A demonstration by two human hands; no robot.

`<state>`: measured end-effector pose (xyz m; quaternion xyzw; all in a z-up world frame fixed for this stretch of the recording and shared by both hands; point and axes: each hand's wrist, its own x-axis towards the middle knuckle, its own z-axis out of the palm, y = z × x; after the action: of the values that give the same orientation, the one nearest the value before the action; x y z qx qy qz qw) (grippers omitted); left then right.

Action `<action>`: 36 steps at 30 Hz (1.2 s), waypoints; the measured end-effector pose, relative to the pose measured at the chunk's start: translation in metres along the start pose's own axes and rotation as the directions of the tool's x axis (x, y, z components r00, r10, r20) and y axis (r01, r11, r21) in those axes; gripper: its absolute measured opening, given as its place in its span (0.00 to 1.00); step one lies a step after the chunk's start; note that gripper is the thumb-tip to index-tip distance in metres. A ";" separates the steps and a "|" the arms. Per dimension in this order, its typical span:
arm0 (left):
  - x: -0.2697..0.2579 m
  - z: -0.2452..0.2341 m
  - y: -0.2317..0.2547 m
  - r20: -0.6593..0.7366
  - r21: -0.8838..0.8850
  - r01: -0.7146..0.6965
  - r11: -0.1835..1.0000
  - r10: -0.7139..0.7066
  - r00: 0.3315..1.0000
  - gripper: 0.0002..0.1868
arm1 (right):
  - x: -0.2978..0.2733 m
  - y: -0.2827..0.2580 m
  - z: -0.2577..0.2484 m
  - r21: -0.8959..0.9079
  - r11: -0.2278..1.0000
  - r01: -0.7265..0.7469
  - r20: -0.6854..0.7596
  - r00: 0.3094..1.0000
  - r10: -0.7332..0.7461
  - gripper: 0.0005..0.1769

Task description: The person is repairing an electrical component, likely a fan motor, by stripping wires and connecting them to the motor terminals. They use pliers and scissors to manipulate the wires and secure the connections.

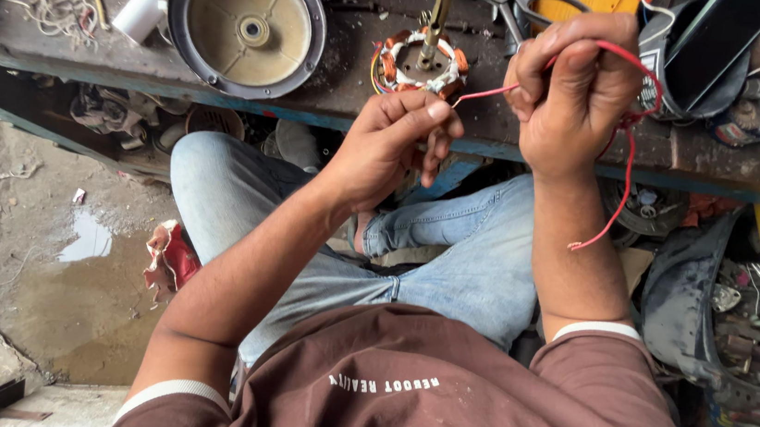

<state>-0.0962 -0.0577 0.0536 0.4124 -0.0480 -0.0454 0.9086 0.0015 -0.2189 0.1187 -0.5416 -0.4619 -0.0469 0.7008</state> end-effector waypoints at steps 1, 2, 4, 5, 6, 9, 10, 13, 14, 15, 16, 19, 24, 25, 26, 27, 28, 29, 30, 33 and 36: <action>0.000 0.000 -0.002 0.013 -0.013 -0.009 1.000 0.009 1.000 0.15 | -0.001 -0.002 -0.001 -0.010 1.000 -0.007 0.004 1.000 0.007 0.19; 0.000 0.000 -0.004 0.026 -0.027 -0.017 0.999 0.018 0.999 0.15 | -0.002 -0.004 -0.001 -0.019 1.000 -0.013 0.009 1.000 0.013 0.19; 0.001 0.001 -0.005 0.039 -0.062 -0.018 0.998 0.021 0.999 0.16 | -0.001 -0.010 -0.001 -0.028 0.999 -0.021 0.015 1.000 0.021 0.19; 0.003 0.002 -0.003 0.043 -0.081 -0.011 0.997 0.014 0.999 0.18 | 0.002 -0.011 -0.002 -0.030 0.999 -0.013 0.015 1.000 0.014 0.19; 0.005 0.002 0.000 0.047 -0.100 -0.003 0.995 0.008 0.999 0.19 | 0.003 -0.013 -0.001 -0.025 1.000 -0.002 0.006 1.000 0.002 0.19; 0.004 0.003 0.001 0.094 -0.115 0.029 0.993 -0.018 0.995 0.17 | 0.002 -0.015 0.000 -0.019 1.000 -0.012 0.000 1.000 0.012 0.20; 0.002 0.004 0.000 0.090 -0.091 0.026 0.995 -0.018 0.996 0.15 | 0.000 -0.015 0.001 -0.013 1.000 -0.019 0.000 1.000 0.019 0.20; 0.000 0.009 0.001 0.093 -0.004 -0.027 1.000 0.027 0.995 0.11 | 0.002 -0.016 -0.001 0.007 1.000 -0.020 0.001 1.000 0.020 0.20; 0.000 0.012 0.002 0.099 0.031 -0.066 0.997 0.063 0.993 0.10 | 0.002 -0.015 -0.001 0.013 1.000 -0.022 0.002 1.000 0.022 0.20; -0.002 0.014 0.002 0.105 0.064 -0.103 0.993 0.096 0.990 0.10 | 0.002 -0.016 -0.002 0.013 0.999 -0.031 0.004 1.000 0.031 0.20; -0.005 0.016 0.002 0.109 0.269 -0.190 0.944 0.166 0.980 0.10 | 0.001 -0.017 -0.002 0.005 1.000 -0.030 0.004 1.000 0.030 0.20; -0.008 0.017 0.006 0.212 0.687 -0.420 0.593 0.389 0.897 0.10 | 0.000 -0.017 -0.006 -0.037 0.999 -0.004 0.017 1.000 0.005 0.21; -0.005 0.016 0.008 0.204 0.747 -0.442 0.497 0.461 0.864 0.09 | -0.004 -0.010 -0.010 -0.087 0.996 0.016 0.076 0.997 -0.010 0.21; -0.004 0.017 0.006 0.143 0.752 -0.399 0.524 0.461 0.876 0.09 | -0.004 -0.007 -0.010 -0.110 0.994 0.020 0.085 0.996 -0.011 0.21; -0.003 0.018 0.004 0.081 0.754 -0.356 0.551 0.459 0.884 0.10 | -0.004 -0.005 -0.010 -0.133 0.991 0.024 0.094 0.995 -0.012 0.21; -0.004 0.019 0.000 0.013 0.752 -0.306 0.584 0.451 0.893 0.10 | -0.006 -0.003 -0.009 -0.174 0.984 0.028 0.102 0.995 -0.010 0.21; -0.005 0.019 -0.003 -0.008 0.750 -0.282 0.598 0.435 0.900 0.10 | -0.008 -0.002 -0.009 -0.196 0.980 0.025 0.106 0.994 -0.004 0.20; -0.005 0.018 -0.005 -0.028 0.749 -0.261 0.609 0.422 0.906 0.10 | -0.008 -0.001 -0.009 -0.218 0.976 0.027 0.112 0.994 -0.002 0.20; -0.004 0.017 -0.006 -0.048 0.748 -0.239 0.619 0.409 0.911 0.11 | -0.008 -0.002 -0.009 -0.222 0.975 0.022 0.114 0.994 0.003 0.20; -0.002 0.009 -0.003 0.031 0.681 -0.295 0.670 0.376 0.926 0.11 | -0.001 -0.003 -0.012 -0.165 0.985 0.042 0.131 0.991 -0.021 0.20; 0.004 -0.008 0.001 0.289 0.702 -0.529 0.477 0.488 0.824 0.10 | 0.004 -0.002 -0.014 -0.089 0.996 0.004 0.133 0.991 0.008 0.20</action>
<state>-0.0917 -0.0514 0.0490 0.7177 -0.2045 0.2398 0.6209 0.0112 -0.2292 0.1227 -0.5746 -0.5048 -0.0306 0.6435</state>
